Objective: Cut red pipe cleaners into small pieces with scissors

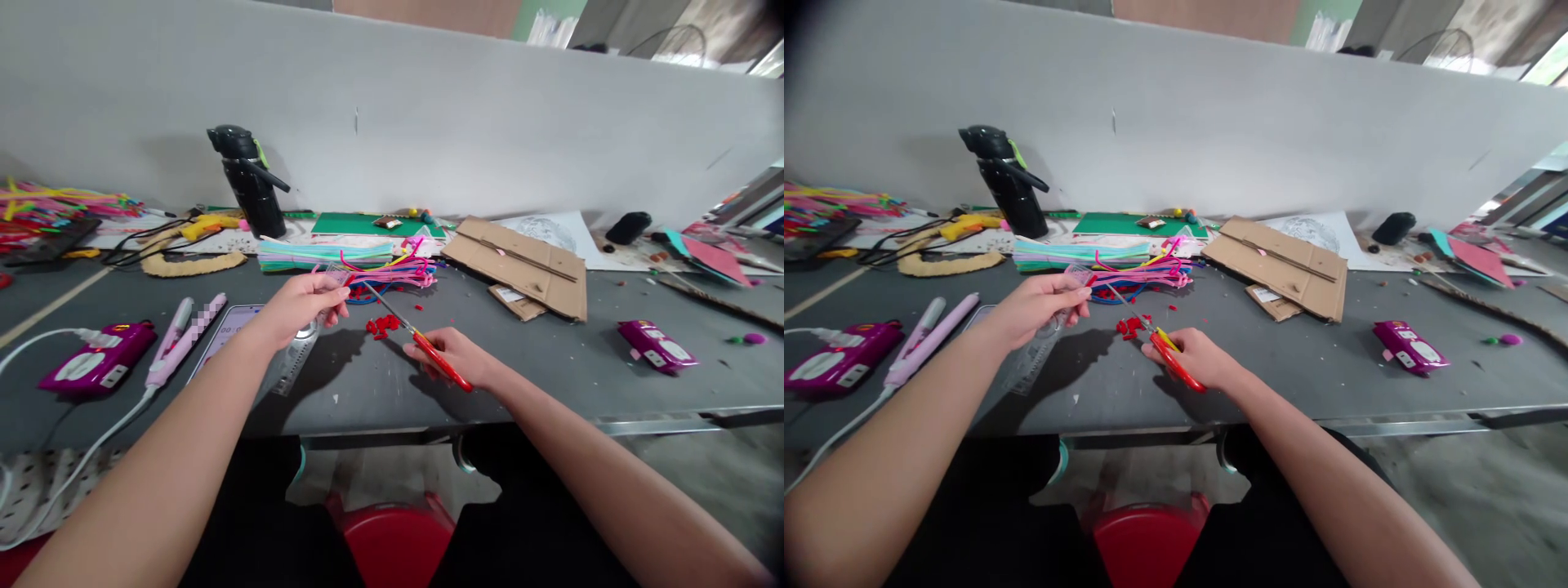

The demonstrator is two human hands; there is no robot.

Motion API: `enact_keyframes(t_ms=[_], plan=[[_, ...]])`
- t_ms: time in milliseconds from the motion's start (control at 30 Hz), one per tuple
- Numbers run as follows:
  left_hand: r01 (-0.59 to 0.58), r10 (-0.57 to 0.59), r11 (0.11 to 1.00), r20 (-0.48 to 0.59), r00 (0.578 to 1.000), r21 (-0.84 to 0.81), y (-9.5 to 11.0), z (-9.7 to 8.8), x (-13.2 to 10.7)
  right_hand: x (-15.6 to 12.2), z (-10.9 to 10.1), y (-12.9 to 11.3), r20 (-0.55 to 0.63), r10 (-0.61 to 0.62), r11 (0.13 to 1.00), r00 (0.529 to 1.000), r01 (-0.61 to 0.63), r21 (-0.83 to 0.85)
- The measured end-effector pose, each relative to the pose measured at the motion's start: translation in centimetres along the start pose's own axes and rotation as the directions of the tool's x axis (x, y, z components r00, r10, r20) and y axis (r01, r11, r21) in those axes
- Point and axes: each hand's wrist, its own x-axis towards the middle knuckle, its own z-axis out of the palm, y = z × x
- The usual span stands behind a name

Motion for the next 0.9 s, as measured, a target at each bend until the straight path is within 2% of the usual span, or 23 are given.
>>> enact_keyframes(t_ms=[300,900], plan=[[0.003,-0.002,1.0,0.045,0.999,-0.021,-0.11,0.6,0.06,0.31,0.1,-0.51,0.023,0.019,0.999,1.0,-0.018,-0.046],[0.02,-0.019,1.0,0.044,0.999,-0.009,0.01,0.41,0.16,0.49,0.32,-0.66,0.009,0.047,0.996,0.999,-0.046,-0.083]])
